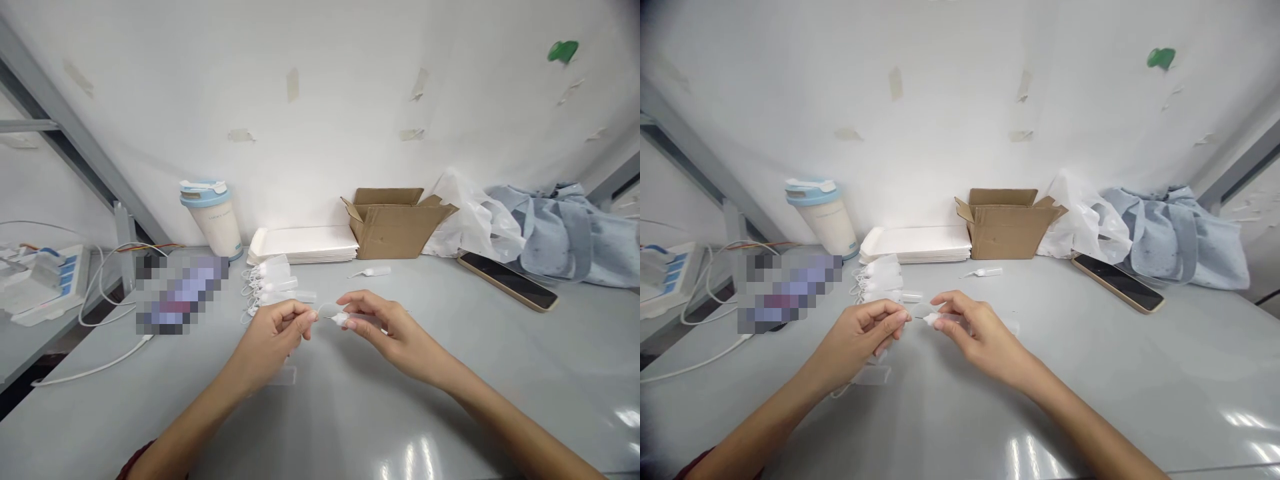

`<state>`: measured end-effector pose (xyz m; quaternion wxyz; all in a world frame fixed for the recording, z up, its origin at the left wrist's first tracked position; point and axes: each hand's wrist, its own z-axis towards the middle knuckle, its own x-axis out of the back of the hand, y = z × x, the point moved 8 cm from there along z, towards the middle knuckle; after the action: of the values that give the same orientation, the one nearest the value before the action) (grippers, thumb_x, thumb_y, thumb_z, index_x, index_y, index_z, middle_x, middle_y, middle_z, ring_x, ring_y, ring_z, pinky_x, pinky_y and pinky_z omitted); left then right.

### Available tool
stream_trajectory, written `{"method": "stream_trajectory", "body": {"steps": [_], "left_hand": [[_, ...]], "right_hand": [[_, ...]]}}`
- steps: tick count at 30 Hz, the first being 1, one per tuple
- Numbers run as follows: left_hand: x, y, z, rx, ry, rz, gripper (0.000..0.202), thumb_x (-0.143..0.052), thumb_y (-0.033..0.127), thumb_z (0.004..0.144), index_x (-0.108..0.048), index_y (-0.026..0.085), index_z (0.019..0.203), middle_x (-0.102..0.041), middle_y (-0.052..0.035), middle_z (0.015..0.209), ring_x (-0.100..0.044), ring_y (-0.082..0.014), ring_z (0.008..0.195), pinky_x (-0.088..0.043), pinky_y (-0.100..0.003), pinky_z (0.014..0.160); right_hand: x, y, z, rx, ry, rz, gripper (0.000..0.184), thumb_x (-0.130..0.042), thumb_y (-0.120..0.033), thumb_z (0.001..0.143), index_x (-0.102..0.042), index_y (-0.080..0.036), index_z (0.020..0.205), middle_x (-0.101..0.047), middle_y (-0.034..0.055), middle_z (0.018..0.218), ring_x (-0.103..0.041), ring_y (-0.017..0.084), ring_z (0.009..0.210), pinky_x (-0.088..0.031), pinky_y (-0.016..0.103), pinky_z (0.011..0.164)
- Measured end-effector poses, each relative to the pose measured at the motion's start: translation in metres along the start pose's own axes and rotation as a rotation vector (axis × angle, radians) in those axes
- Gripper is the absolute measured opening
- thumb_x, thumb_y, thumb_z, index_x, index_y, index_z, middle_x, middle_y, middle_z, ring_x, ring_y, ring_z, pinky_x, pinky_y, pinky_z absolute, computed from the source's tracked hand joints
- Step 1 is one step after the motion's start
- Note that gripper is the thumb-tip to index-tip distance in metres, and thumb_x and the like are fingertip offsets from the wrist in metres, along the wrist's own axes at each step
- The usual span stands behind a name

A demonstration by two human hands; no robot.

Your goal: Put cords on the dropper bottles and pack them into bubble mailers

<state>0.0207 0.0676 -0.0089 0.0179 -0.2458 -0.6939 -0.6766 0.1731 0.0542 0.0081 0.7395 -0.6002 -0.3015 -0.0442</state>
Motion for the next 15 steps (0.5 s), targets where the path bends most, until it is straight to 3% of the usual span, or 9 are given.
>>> {"method": "stream_trajectory", "body": {"steps": [4,15], "left_hand": [[0.0,-0.003,0.002,0.041,-0.005,-0.064,0.029,-0.049,0.039,0.084,-0.054,0.018,0.065,-0.036,0.0075,0.045,-0.032,-0.0078,0.043,-0.03,-0.021,0.046],[-0.011,-0.007,0.001,0.069,-0.09,-0.198,0.03,-0.05,0.041,0.083,-0.053,0.017,0.064,-0.045,0.0046,0.057,-0.032,-0.0068,0.045,-0.025,-0.022,0.047]], "right_hand": [[-0.003,0.0,-0.001,0.007,-0.002,0.016,0.024,-0.046,-0.033,0.091,-0.051,-0.022,0.111,-0.062,0.0026,0.09,-0.058,0.016,0.082,-0.042,0.027,0.068],[-0.011,0.002,0.0,0.006,-0.014,0.033,0.024,-0.046,-0.033,0.091,-0.05,-0.022,0.112,-0.061,0.0038,0.094,-0.058,0.016,0.085,-0.045,0.03,0.072]]}}
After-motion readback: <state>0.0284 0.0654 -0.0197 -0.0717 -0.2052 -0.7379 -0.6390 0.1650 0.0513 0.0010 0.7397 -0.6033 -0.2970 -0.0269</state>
